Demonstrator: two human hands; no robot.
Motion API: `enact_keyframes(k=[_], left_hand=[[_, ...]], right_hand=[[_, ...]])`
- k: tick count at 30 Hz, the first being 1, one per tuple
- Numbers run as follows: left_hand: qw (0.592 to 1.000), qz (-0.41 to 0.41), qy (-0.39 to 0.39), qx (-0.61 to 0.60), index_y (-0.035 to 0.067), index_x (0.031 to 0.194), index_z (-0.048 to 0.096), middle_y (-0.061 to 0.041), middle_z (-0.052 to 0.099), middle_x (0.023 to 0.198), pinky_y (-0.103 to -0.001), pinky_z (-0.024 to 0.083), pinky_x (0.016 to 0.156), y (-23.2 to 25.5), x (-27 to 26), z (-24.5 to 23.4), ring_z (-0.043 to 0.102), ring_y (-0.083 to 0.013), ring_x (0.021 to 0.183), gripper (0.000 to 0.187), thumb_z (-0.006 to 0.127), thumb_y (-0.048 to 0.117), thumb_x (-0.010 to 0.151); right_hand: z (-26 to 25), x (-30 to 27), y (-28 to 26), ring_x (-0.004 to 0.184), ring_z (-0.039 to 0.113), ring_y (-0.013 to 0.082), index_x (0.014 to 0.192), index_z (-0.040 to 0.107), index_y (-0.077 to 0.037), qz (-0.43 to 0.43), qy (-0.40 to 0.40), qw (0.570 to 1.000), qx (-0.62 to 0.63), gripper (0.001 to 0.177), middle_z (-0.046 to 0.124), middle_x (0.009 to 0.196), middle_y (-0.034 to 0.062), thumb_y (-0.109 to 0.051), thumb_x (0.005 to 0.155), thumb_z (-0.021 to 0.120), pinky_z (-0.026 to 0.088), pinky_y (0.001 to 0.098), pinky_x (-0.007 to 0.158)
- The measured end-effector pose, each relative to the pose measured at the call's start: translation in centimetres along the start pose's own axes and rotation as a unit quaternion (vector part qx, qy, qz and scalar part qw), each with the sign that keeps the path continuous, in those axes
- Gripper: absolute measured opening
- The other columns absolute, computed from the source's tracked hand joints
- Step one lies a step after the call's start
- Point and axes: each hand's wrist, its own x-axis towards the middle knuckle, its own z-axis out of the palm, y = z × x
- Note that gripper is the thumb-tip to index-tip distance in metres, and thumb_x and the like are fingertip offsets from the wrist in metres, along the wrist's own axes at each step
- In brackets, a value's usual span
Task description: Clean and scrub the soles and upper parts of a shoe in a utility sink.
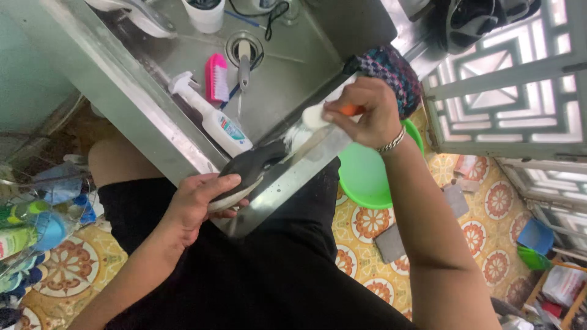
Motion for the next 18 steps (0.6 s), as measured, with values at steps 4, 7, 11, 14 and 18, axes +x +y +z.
enact_keyframes(k=[4,7,11,14,18], left_hand=[[1.0,-0.014,-0.001,-0.007,-0.004,0.1,0.076,-0.017,0.078,0.081,-0.027,0.059,0.056,-0.1,0.2,0.0,0.075,-0.0194,0.068,0.048,0.074,0.04,0.081],[0.999,-0.012,-0.014,-0.027,-0.003,0.101,0.075,-0.015,0.079,0.084,-0.027,0.059,0.058,0.2,-0.1,-0.2,0.077,-0.0185,0.071,0.049,0.073,0.042,0.081],[0.998,-0.014,-0.016,-0.053,-0.002,0.103,0.075,-0.015,0.079,0.085,-0.029,0.059,0.058,0.3,0.1,-0.4,0.078,-0.0202,0.072,0.052,0.072,0.044,0.08],[0.999,-0.028,-0.01,-0.041,-0.003,0.105,0.075,-0.017,0.079,0.085,-0.03,0.057,0.058,0.4,0.0,-0.4,0.077,-0.0221,0.073,0.054,0.072,0.044,0.08],[0.999,-0.028,-0.013,-0.024,-0.002,0.104,0.076,-0.014,0.08,0.084,-0.029,0.057,0.057,0.2,-0.2,-0.4,0.077,-0.0193,0.072,0.052,0.072,0.044,0.079]], right_hand=[[1.0,1.4,-3.5,0.068,0.063,0.0168,0.08,0.079,-0.02,-0.084,-0.009,0.996,-0.03,0.01,0.067,0.072,-0.0021,-0.016,0.077,0.088,0.042,0.0352,0.06],[1.0,1.5,-1.8,0.072,0.064,0.018,0.087,0.079,-0.017,-0.139,-0.026,0.99,0.008,0.011,0.069,0.08,-0.0004,-0.019,0.084,0.09,0.043,0.0334,0.064],[0.4,2.3,-1.8,0.073,0.061,0.0225,0.088,0.078,-0.014,-0.064,0.018,0.995,-0.074,0.017,0.066,0.078,0.0,-0.02,0.081,0.091,0.04,0.0376,0.068],[1.0,2.5,-2.2,0.07,0.06,0.0212,0.08,0.077,-0.018,-0.113,0.003,0.992,-0.048,0.013,0.065,0.073,-0.0008,-0.018,0.082,0.09,0.04,0.0365,0.063],[0.3,1.5,0.0,0.071,0.06,0.0191,0.085,0.077,-0.014,-0.074,-0.002,0.997,-0.037,0.014,0.066,0.077,0.0004,-0.018,0.086,0.089,0.041,0.0351,0.063]])
